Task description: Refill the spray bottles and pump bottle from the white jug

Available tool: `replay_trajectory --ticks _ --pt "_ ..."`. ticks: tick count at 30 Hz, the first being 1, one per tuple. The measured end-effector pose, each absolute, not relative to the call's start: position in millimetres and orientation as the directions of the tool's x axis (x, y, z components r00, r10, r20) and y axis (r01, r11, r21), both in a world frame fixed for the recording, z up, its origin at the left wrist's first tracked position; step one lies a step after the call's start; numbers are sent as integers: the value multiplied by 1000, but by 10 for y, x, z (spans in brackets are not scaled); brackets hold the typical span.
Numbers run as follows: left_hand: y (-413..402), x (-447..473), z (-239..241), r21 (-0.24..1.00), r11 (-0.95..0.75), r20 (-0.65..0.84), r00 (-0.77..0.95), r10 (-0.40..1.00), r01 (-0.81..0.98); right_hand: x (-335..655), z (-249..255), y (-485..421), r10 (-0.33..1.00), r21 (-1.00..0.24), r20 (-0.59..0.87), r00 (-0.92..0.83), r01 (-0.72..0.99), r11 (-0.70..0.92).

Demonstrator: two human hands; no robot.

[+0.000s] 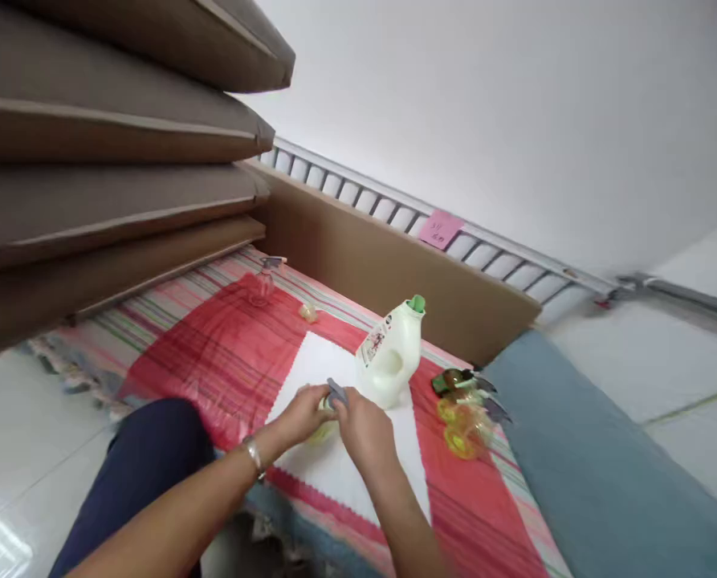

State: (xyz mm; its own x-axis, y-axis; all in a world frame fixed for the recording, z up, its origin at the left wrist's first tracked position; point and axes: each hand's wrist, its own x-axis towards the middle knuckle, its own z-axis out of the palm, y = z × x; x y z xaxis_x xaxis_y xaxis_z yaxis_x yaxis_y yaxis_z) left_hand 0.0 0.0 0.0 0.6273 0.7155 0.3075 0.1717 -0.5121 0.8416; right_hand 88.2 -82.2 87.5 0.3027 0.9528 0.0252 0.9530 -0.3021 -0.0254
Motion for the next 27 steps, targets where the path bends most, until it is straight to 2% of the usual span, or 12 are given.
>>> replay_trajectory --ticks 4,9,13,15,19,27 --pt "-80 19 -31 847 -484 310 537 784 218 894 871 -816 952 -25 28 304 953 -303" --pt "-74 0 -14 865 -495 339 627 702 87 898 878 -843 951 -27 25 308 951 -307" --pt "-77 16 14 858 -481 326 534 780 180 875 898 -849 951 -34 23 310 950 -309" --pt "-95 35 9 865 -478 342 514 787 155 866 911 -841 951 -35 19 310 950 -309" --pt "-97 45 -10 891 -453 349 601 719 23 868 930 -827 955 -37 21 295 955 -294" --pt "44 -56 102 903 -428 317 738 596 -43 904 943 -832 955 -36 10 297 954 -296"
